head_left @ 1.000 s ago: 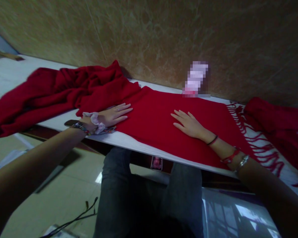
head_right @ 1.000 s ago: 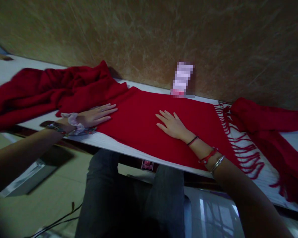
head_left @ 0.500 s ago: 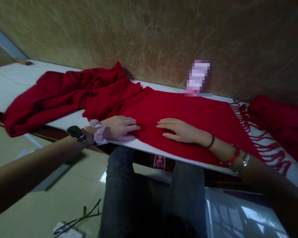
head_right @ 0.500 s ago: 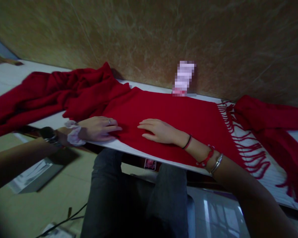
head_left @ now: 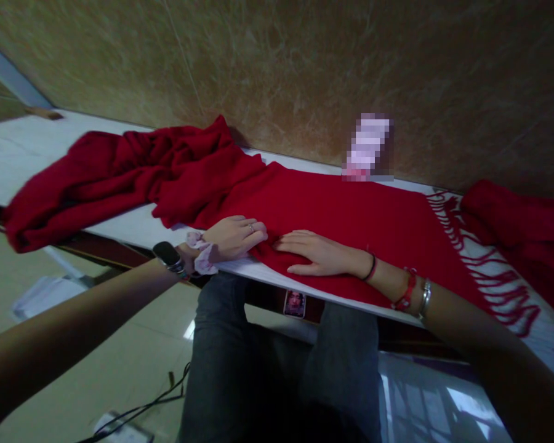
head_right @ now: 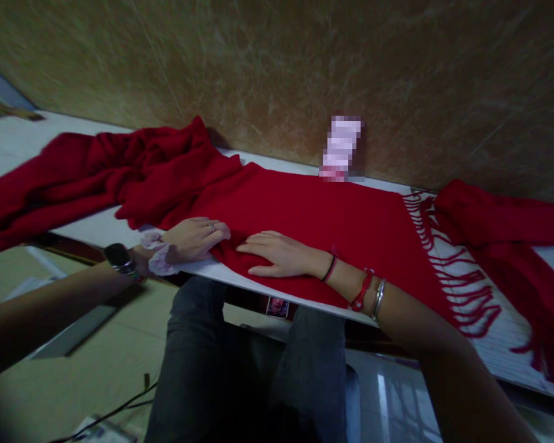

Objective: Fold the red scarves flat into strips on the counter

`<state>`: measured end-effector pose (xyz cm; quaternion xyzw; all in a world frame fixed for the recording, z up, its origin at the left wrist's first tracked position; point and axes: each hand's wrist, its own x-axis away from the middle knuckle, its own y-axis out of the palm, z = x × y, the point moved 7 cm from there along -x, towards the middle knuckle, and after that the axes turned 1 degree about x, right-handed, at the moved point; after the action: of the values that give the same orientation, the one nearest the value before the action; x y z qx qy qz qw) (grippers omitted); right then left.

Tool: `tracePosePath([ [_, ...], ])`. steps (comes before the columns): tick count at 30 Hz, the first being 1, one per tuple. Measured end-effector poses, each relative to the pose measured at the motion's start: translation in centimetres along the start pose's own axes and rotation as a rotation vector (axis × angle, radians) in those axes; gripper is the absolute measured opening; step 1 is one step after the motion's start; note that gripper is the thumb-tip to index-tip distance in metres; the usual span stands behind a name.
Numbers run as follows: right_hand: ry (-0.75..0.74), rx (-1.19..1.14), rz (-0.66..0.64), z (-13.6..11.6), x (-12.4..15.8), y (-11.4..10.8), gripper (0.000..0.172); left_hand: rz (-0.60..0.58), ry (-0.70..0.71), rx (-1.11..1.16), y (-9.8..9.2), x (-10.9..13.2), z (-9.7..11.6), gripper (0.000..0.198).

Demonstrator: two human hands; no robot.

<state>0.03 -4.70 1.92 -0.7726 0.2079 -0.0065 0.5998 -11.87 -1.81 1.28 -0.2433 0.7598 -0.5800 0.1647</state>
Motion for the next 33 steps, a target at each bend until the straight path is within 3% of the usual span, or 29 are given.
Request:
tracePosePath([
  [5, 0.012, -0.022, -0.009, 0.2, -0.1, 0.2, 0.045, 0.135, 0.076, 0.041, -0.2, 0.9, -0.1, 0.025],
  [10, 0.042, -0.05, 0.002, 0.5, 0.0, 0.1, 0.048, 0.206, -0.047, 0.005, -1.1, 2.7, -1.2, 0.031],
  [13, 0.05, -0.067, 0.0, 0.5, 0.0, 0.1, 0.048, 0.144, -0.125, -0.013, -1.2, 3.7, -2.3, 0.031],
  [18, 0.04, -0.057, -0.01, 0.5, 0.0, 0.3, 0.046, -0.081, 0.023, 0.045, -0.1, 4.9, -2.8, 0.031],
  [24, 0.009, -0.051, -0.001, 0.4, 0.1, 0.3, 0.044, -0.137, 0.114, -0.009, -0.8, 6.9, -2.7, 0.032],
  [29, 0.012, -0.043, -0.002, 0.5, 0.2, 0.5, 0.043, -0.241, 0.0, -0.042, 1.0, 7.9, -3.0, 0.031],
  [33, 0.02, -0.034, -0.008, 0.5, 0.2, 0.6, 0.041, -0.201, -0.086, -0.01, 1.2, 7.7, -3.9, 0.029],
])
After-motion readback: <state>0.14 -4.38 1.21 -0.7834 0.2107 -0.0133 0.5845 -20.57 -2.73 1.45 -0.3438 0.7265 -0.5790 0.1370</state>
